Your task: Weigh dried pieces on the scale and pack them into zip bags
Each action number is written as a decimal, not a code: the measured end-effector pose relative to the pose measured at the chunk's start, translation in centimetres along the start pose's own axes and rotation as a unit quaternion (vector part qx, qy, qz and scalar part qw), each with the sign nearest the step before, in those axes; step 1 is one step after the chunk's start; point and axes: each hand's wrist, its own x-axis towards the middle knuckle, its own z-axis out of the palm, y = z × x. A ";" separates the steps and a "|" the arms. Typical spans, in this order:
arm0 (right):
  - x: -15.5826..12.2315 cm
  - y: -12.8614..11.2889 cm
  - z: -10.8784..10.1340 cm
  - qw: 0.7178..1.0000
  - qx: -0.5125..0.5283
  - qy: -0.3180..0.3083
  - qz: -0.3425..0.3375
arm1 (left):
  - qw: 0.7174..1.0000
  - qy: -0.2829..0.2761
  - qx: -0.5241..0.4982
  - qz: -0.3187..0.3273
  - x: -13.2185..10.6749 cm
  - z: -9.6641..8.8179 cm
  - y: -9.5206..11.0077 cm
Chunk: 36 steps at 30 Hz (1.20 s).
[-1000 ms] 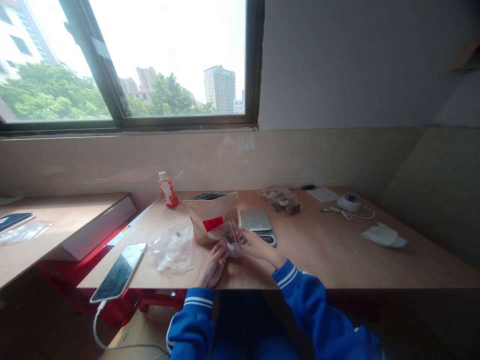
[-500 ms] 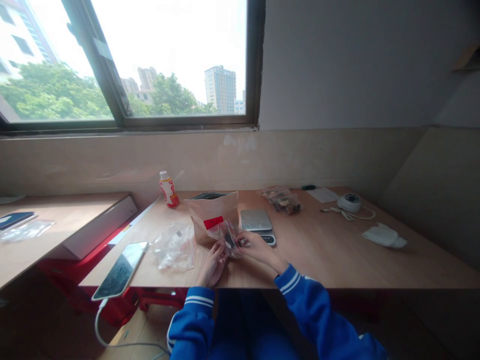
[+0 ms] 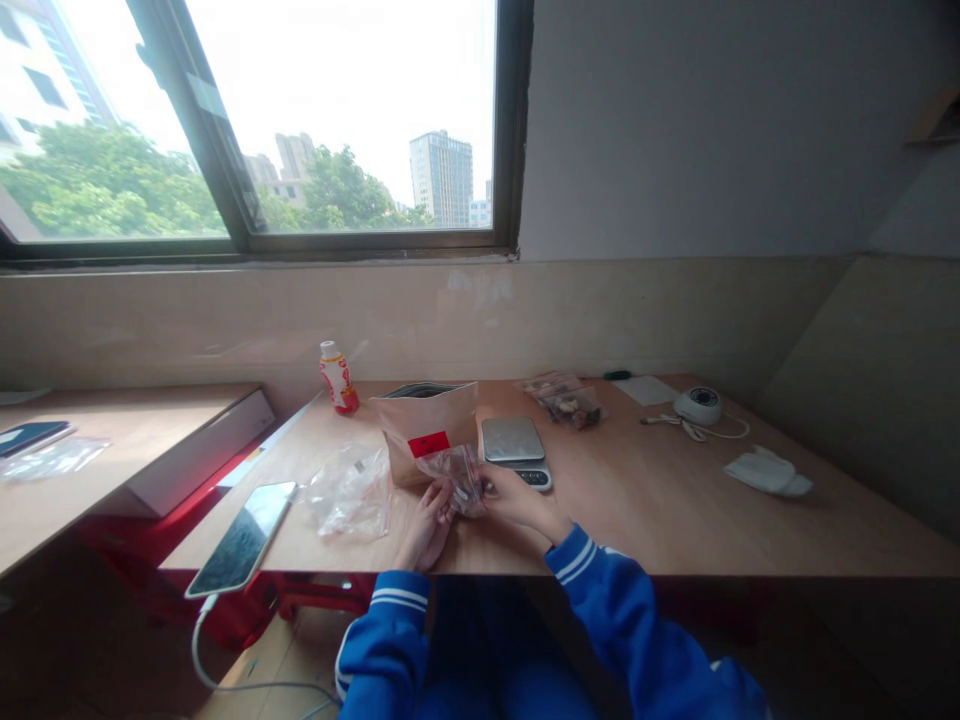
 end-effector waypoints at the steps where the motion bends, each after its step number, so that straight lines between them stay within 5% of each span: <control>1: 0.0 0.0 0.0 1.000 0.011 0.006 -0.002 | 1.000 0.002 -0.006 -0.001 0.0 0.0 0.0; 10: 0.6 0.7 -0.6 0.991 0.115 0.058 0.026 | 1.000 -0.011 -0.004 0.012 0.2 -0.2 -0.2; 17: 0.8 -0.7 -3.2 0.990 0.125 0.063 0.028 | 1.000 0.002 -0.020 0.000 0.4 -0.5 -0.3; 21: 1.7 -3.4 -4.9 0.986 0.120 0.106 -0.036 | 1.000 0.009 -0.001 0.000 0.5 -0.7 -0.4; 27: 6.1 -8.7 -5.7 0.943 0.078 0.228 -0.230 | 1.000 0.017 -0.017 -0.006 0.5 -0.9 -0.4; 31: 9.3 -8.8 -4.8 0.937 0.002 0.187 -0.295 | 0.999 0.016 -0.040 -0.013 0.4 -1.0 -0.5; 36: 10.3 -7.3 -4.3 0.943 -0.020 0.153 -0.295 | 0.999 0.012 -0.047 -0.011 0.5 -1.1 -0.6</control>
